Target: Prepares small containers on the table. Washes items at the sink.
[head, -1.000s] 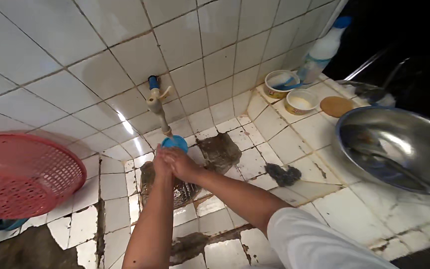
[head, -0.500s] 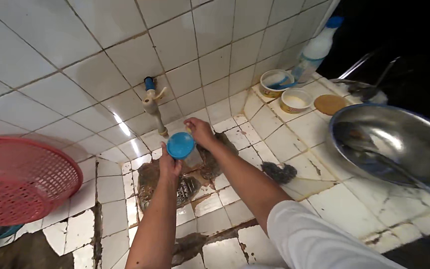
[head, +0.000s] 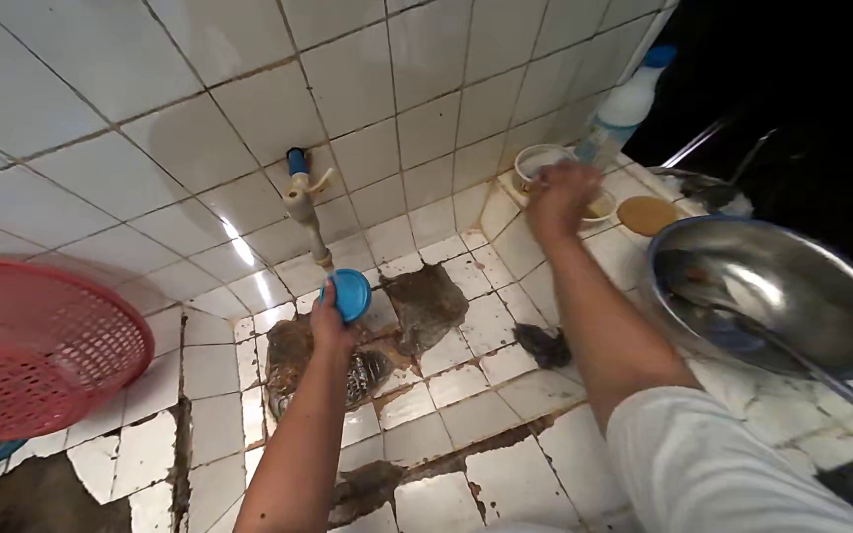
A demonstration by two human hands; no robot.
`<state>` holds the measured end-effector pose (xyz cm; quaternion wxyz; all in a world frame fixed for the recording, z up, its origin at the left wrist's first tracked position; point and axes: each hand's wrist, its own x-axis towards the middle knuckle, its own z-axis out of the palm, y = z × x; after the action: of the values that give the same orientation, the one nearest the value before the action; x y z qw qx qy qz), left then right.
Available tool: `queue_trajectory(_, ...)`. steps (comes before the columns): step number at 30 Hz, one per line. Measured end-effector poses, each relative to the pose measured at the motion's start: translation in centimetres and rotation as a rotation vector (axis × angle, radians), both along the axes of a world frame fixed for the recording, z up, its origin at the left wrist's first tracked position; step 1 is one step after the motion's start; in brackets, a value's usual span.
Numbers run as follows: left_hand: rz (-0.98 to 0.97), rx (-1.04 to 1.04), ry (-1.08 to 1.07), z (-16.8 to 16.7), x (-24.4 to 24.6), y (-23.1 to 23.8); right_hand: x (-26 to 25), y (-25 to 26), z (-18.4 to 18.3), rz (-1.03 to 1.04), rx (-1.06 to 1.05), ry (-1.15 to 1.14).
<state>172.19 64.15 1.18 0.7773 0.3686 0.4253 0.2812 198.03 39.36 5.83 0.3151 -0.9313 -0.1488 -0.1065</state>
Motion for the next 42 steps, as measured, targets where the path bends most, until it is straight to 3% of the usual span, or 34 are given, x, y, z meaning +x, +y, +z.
queue_trajectory(3,0.005,0.034,-0.031,-0.2,0.3,-0.7,-7.2,6.9,-0.7,0.386,0.202,0.358)
queue_trajectory(5,-0.065,0.060,0.029,-0.4,0.2,-1.1,-12.3,11.3,-1.5,0.633,0.287,0.712)
queue_trajectory(6,-0.110,0.070,0.094,-0.1,0.1,-1.2,-14.3,13.1,-1.6,0.700,0.301,0.785)
queue_trajectory(8,-0.183,0.028,0.172,1.1,-0.4,-1.1,-17.4,15.4,-1.3,0.732,0.325,0.734)
queue_trajectory(12,-0.121,-0.119,-0.047,3.4,-1.8,-0.3,-20.4,16.8,-1.8,0.838,0.331,0.562)
queue_trajectory(16,-0.114,-0.155,-0.219,3.5,-2.0,0.3,-20.1,16.9,-2.4,0.984,0.153,0.426)
queue_trajectory(20,-0.089,-0.148,-0.206,3.1,-1.2,0.6,-19.3,15.9,-2.5,1.088,0.057,0.195)
queue_trajectory(24,-0.042,-0.070,-0.032,2.6,-0.9,0.5,-16.5,15.0,-0.4,0.907,0.204,0.106)
queue_trajectory(27,-0.104,-0.055,-0.055,2.5,-0.5,0.1,-14.5,15.5,2.7,0.720,0.274,0.289)
queue_trajectory(31,-0.254,-0.141,0.027,4.4,-0.5,-0.7,-14.3,17.0,5.8,0.745,0.497,0.455)
queue_trajectory(36,-0.316,-0.014,0.211,5.3,-1.8,-0.5,-15.9,18.0,7.8,0.798,0.666,0.208)
queue_trajectory(39,-0.217,-0.003,0.239,5.5,-2.6,-0.4,-16.9,17.3,5.6,0.762,0.698,0.019)
queue_trajectory(40,-0.191,-0.008,0.231,5.6,-2.9,-0.5,-17.3,16.9,4.1,0.680,0.681,0.127)
queue_trajectory(42,-0.217,0.098,0.252,6.2,-3.3,-1.0,-18.5,16.7,0.2,0.464,0.694,0.621)
